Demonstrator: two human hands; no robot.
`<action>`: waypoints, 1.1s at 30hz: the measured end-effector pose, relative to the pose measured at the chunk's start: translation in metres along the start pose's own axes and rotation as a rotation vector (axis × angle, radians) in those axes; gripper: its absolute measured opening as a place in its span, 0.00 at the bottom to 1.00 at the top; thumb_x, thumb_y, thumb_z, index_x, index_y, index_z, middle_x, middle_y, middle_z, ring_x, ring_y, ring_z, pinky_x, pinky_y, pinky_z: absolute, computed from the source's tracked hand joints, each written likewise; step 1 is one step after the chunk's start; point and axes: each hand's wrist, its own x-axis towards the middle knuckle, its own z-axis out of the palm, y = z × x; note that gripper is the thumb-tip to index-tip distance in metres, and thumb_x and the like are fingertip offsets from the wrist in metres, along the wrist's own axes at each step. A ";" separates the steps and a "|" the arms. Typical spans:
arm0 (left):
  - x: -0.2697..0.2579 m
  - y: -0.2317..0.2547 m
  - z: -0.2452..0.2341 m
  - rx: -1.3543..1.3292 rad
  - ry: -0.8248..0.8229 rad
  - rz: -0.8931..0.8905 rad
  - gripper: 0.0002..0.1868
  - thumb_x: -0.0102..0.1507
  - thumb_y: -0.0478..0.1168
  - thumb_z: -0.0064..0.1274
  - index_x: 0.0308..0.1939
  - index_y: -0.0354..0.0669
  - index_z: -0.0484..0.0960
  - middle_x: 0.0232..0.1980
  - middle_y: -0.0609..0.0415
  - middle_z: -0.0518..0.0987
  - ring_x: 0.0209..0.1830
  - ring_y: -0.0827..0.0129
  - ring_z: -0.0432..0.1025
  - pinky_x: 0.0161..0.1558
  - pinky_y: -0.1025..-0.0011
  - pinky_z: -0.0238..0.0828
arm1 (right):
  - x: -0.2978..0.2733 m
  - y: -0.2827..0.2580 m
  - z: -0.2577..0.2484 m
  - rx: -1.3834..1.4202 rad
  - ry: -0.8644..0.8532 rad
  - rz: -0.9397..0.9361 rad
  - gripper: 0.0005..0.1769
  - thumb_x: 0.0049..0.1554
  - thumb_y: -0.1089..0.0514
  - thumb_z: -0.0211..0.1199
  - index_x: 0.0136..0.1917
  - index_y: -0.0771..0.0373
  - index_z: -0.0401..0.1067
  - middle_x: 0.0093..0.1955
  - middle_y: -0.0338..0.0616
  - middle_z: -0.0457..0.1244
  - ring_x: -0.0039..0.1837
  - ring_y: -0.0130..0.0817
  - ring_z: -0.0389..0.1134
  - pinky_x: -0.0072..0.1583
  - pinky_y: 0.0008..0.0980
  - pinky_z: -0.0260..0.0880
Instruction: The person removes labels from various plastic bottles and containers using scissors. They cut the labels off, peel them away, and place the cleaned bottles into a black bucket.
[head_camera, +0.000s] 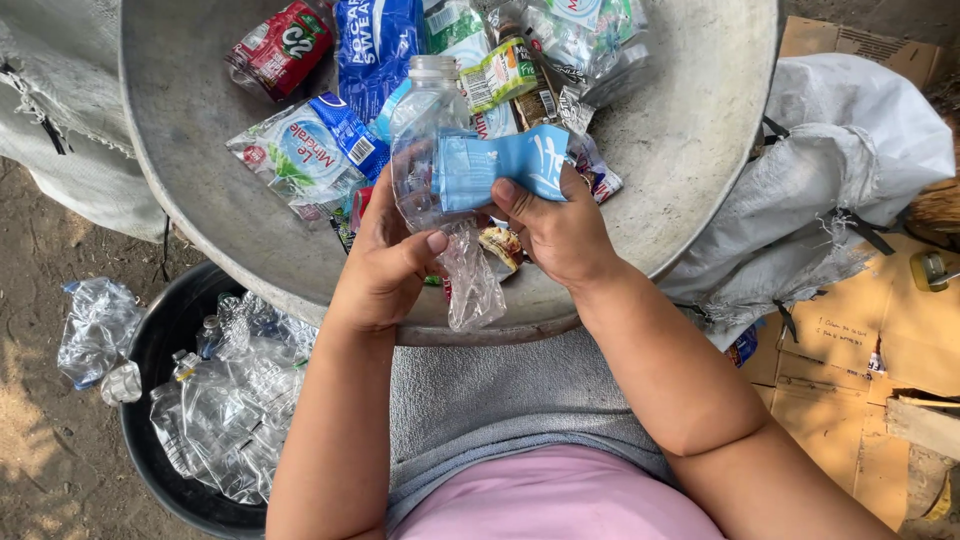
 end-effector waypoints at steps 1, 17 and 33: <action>-0.002 0.001 0.002 0.000 0.000 0.002 0.51 0.52 0.37 0.65 0.78 0.45 0.59 0.62 0.41 0.75 0.53 0.55 0.78 0.43 0.60 0.84 | -0.001 0.001 0.001 0.000 -0.002 -0.001 0.05 0.62 0.70 0.61 0.51 0.65 0.74 0.42 0.49 0.70 0.49 0.37 0.74 0.59 0.48 0.80; -0.009 0.027 0.016 -0.326 0.012 -0.014 0.48 0.52 0.36 0.48 0.80 0.39 0.58 0.54 0.42 0.78 0.53 0.51 0.77 0.48 0.58 0.82 | 0.006 -0.005 -0.004 0.351 -0.026 0.151 0.13 0.66 0.55 0.56 0.62 0.56 0.72 0.58 0.52 0.70 0.61 0.49 0.73 0.65 0.55 0.78; 0.001 0.003 -0.011 -0.464 0.418 -0.037 0.39 0.46 0.31 0.46 0.65 0.42 0.75 0.49 0.39 0.83 0.44 0.41 0.80 0.42 0.46 0.82 | 0.014 -0.015 -0.029 0.206 0.486 0.219 0.09 0.62 0.53 0.64 0.47 0.61 0.77 0.48 0.50 0.72 0.53 0.45 0.75 0.60 0.40 0.81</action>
